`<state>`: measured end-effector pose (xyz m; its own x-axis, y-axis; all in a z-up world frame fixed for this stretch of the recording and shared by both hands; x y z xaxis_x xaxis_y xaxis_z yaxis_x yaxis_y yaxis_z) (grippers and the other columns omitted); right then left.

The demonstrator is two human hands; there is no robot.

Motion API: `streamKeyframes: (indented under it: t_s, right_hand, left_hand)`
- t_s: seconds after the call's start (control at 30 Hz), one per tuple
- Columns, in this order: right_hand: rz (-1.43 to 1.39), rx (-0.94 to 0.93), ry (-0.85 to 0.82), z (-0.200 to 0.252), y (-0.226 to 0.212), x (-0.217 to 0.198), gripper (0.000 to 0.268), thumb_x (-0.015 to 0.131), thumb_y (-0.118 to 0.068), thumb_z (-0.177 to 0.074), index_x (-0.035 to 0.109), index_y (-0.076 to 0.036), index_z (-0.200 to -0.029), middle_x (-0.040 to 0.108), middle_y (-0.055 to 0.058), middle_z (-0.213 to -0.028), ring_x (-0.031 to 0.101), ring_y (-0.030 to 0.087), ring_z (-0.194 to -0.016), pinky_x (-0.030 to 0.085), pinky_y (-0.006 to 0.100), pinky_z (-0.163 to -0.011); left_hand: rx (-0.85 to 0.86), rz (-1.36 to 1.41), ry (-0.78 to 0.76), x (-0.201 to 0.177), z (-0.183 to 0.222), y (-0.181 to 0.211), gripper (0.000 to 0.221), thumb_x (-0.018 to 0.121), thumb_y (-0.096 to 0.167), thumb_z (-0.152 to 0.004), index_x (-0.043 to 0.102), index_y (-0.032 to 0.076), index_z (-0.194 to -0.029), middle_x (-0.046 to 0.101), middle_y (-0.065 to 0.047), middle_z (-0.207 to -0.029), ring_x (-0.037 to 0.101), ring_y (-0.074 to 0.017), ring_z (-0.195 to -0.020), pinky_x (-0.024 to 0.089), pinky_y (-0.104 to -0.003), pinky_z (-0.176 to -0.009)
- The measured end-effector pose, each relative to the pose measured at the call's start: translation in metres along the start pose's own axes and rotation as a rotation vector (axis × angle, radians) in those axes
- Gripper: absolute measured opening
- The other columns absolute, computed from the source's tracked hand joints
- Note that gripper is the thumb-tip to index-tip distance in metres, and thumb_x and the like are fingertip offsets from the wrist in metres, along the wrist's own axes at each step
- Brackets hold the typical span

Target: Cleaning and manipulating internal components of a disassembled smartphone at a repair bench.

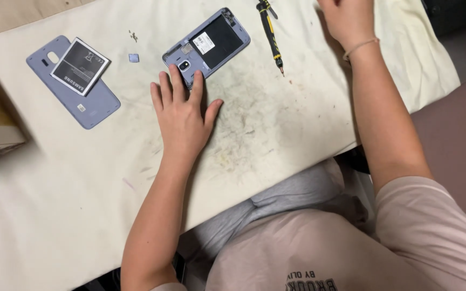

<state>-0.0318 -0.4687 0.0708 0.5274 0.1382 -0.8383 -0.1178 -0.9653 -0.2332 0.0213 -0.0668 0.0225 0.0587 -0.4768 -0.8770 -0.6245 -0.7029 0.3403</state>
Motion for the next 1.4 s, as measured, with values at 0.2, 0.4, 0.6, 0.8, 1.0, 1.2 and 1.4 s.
streamKeyframes:
  t_s: [0.2,0.4,0.6,0.8,1.0,1.2,1.4]
  right_hand:
    - [-0.306,0.08,0.033,-0.016,-0.04,0.019,0.011,0.075,-0.012,-0.105,0.069,-0.009,-0.096,0.072,0.009,-0.084,0.069,0.026,-0.073,0.048,0.039,-0.062]
    - [-0.708,0.09,-0.02,-0.043,-0.101,0.09,0.014,0.072,-0.009,-0.104,0.063,-0.007,-0.094,0.07,0.012,-0.081,0.067,0.024,-0.067,0.046,0.035,-0.055]
    - [-1.024,0.21,-0.079,-0.037,-0.144,0.129,0.016,0.068,-0.006,-0.104,0.057,-0.005,-0.092,0.069,0.015,-0.079,0.065,0.022,-0.062,0.043,0.031,-0.048]
    - [-1.262,0.385,-0.068,-0.027,-0.165,0.137,0.02,0.065,-0.003,-0.103,0.051,-0.003,-0.089,0.067,0.017,-0.077,0.063,0.02,-0.056,0.04,0.027,-0.042]
    - [-1.254,0.161,-0.396,-0.008,-0.245,0.154,0.016,0.054,0.001,-0.105,0.058,0.006,-0.09,0.068,0.021,-0.084,0.063,0.02,-0.057,0.048,0.025,-0.044]
    - [-1.03,0.05,-0.511,0.002,-0.246,0.169,0.007,0.066,0.005,-0.099,0.07,0.001,-0.095,0.058,0.002,-0.073,0.043,0.005,-0.059,0.031,0.021,-0.054]
    - [-1.037,-0.001,-0.483,0.004,-0.24,0.173,0.011,0.064,0.012,-0.101,0.064,0.002,-0.095,0.071,0.012,-0.093,0.068,0.015,-0.082,0.055,0.024,-0.072]
  left_hand:
    - [0.016,0.035,-0.151,-0.004,0.009,-0.003,0.076,0.069,0.058,-0.096,0.051,0.015,-0.157,0.033,-0.032,-0.161,0.03,-0.0481,-0.15,0.021,-0.063,-0.121]
    - [0.125,-0.07,-0.159,-0.011,0.01,-0.006,0.079,0.077,0.06,-0.093,0.053,0.016,-0.154,0.03,-0.028,-0.162,0.037,-0.0453,-0.148,0.035,-0.055,-0.118]
    - [0.098,0.058,0.253,-0.01,-0.001,-0.013,0.011,0.074,0.021,-0.108,0.081,0.012,-0.104,0.049,-0.018,-0.151,0.062,-0.0481,-0.125,0.049,-0.056,-0.107]
    - [0.184,0.115,0.302,-0.047,-0.021,-0.016,0.013,0.073,0.008,-0.099,0.076,0.01,-0.086,0.062,-0.008,-0.103,0.06,-0.0312,-0.109,0.043,-0.051,-0.102]
    - [0.147,-0.008,0.267,-0.046,-0.014,-0.014,0.01,0.068,0.005,-0.101,0.076,0.001,-0.102,0.067,-0.021,-0.113,0.062,-0.0396,-0.109,0.044,-0.057,-0.104]
    - [0.048,-0.122,0.121,-0.013,0.003,-0.008,0.039,0.078,0.029,-0.103,0.073,-0.002,-0.126,0.057,-0.028,-0.14,0.059,-0.0433,-0.128,0.047,-0.054,-0.109]
    - [0.008,-0.146,0.08,-0.006,0.005,-0.013,0.042,0.079,0.035,-0.103,0.073,0.003,-0.13,0.056,-0.023,-0.144,0.059,-0.0381,-0.132,0.051,-0.049,-0.109]
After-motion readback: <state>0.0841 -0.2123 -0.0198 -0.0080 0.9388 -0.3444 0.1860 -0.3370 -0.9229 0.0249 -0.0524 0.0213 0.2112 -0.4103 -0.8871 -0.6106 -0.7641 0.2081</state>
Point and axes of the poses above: each hand's wrist, its own z-axis away from the middle knuckle, its own x-axis out of the palm, y = z × x, the point moved 9 cm from there along -z, towards the middle knuckle
